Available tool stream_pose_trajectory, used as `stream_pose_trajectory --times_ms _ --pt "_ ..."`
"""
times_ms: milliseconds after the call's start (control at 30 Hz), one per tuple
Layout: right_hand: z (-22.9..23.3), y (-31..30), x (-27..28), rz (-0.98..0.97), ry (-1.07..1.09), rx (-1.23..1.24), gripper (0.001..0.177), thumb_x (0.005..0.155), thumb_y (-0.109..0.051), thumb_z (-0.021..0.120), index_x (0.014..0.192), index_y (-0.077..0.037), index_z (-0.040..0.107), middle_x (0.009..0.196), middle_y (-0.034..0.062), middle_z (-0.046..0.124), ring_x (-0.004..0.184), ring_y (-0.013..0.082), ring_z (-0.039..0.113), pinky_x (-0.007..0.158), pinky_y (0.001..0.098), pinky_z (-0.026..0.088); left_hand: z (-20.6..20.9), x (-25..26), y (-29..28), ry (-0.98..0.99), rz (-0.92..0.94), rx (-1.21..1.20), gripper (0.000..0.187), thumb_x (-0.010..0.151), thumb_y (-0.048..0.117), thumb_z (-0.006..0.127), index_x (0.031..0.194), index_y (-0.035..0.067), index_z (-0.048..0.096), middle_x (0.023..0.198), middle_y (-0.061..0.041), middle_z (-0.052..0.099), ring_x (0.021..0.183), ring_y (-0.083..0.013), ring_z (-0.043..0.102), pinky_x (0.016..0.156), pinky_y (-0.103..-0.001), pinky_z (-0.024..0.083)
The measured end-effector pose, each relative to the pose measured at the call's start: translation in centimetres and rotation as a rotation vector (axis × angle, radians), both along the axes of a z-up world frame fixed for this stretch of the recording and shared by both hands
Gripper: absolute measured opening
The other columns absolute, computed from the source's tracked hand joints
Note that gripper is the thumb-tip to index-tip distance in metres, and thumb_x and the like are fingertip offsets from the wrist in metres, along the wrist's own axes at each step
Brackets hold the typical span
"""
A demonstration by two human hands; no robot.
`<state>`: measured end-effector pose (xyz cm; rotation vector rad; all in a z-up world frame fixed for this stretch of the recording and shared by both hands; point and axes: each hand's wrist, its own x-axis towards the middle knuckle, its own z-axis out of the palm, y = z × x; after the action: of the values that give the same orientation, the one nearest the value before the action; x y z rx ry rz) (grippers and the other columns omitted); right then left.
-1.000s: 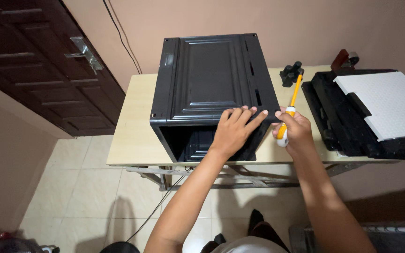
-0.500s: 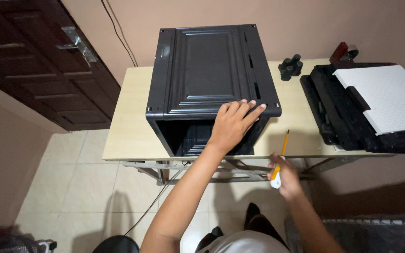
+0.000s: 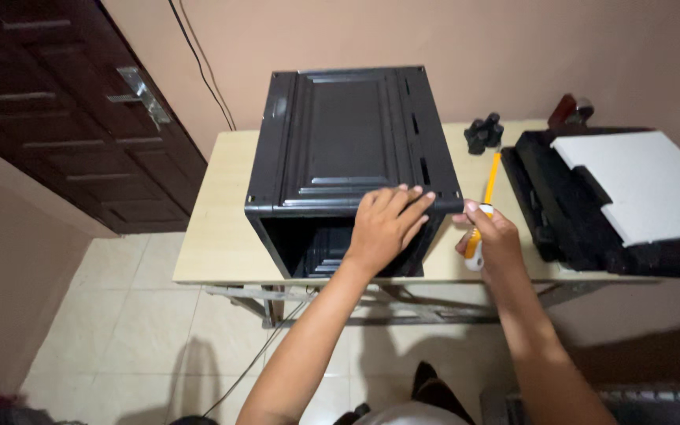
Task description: The person uses a yellow-handled screwdriver to pry and remove multiple black plastic panels from a computer tower case. They remove the side panel, top panel, and front panel, placing them on the table.
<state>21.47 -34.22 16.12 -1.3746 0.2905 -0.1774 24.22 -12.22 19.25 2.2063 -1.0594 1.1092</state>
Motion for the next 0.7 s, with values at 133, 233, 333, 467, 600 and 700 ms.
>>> stream_pose_trajectory --times_ms 133,233,333,467,600,700 --pt "-0.3 0.6 2.3 0.095 -0.062 0.076 0.028 0.096 -0.029 0.071 0.100 -0.003 0.063 0.079 0.0064 0.064 0.051 0.0145 0.058 0.048 0.0284 0.049 0.2 -0.2 -0.1 -0.007 0.030 0.015 0.043 0.090 0.023 0.075 0.132 0.018 0.065 0.125 -0.002 0.066 0.116 -0.0232 0.062 0.096 -0.042 0.044" --pt "-0.8 0.4 3.6 0.102 -0.023 0.120 0.023 0.091 -0.024 0.074 0.095 -0.007 0.060 0.072 0.0037 0.060 0.049 0.0140 0.056 0.047 0.0289 0.048 0.2 -0.1 -0.3 -0.027 0.046 0.029 0.044 0.091 0.022 0.074 0.134 0.020 0.065 0.125 -0.002 0.066 0.117 -0.0229 0.062 0.096 -0.041 0.043" --pt "-1.0 0.1 3.7 0.114 -0.009 0.177 0.022 0.089 -0.022 0.076 0.094 -0.009 0.059 0.068 0.0024 0.057 0.049 0.0141 0.056 0.047 0.0284 0.048 0.2 -0.2 -0.2 -0.005 0.042 0.040 0.045 0.091 0.021 0.073 0.135 0.020 0.064 0.126 -0.002 0.066 0.117 -0.0228 0.062 0.095 -0.041 0.043" --pt "-1.0 -0.5 3.6 0.145 0.003 0.131 0.021 0.091 -0.022 0.075 0.094 -0.008 0.060 0.068 0.0036 0.058 0.049 0.0144 0.055 0.049 0.0277 0.046 0.6 -0.2 -0.3 0.011 0.055 0.065 0.045 0.092 0.020 0.072 0.136 0.020 0.064 0.126 -0.002 0.066 0.116 -0.0224 0.062 0.094 -0.041 0.043" --pt "0.1 -2.1 3.2 0.202 0.033 -0.177 0.029 0.098 -0.024 0.070 0.095 0.003 0.061 0.067 0.0040 0.058 0.052 0.0132 0.056 0.049 0.0274 0.046 1.0 -0.3 -0.5 0.013 0.060 0.059 0.043 0.093 0.022 0.073 0.136 0.020 0.066 0.126 -0.001 0.066 0.115 -0.0223 0.062 0.095 -0.040 0.043" --pt "4.1 -5.5 3.1 0.392 0.067 -0.466 0.031 0.093 -0.022 0.062 0.122 -0.010 0.062 0.063 0.0036 0.054 0.050 0.0129 0.051 0.045 0.0302 0.044 1.7 -0.4 -0.6 0.041 0.053 0.039 0.042 0.092 0.026 0.076 0.132 0.018 0.067 0.126 -0.002 0.066 0.115 -0.0233 0.061 0.096 -0.041 0.043"
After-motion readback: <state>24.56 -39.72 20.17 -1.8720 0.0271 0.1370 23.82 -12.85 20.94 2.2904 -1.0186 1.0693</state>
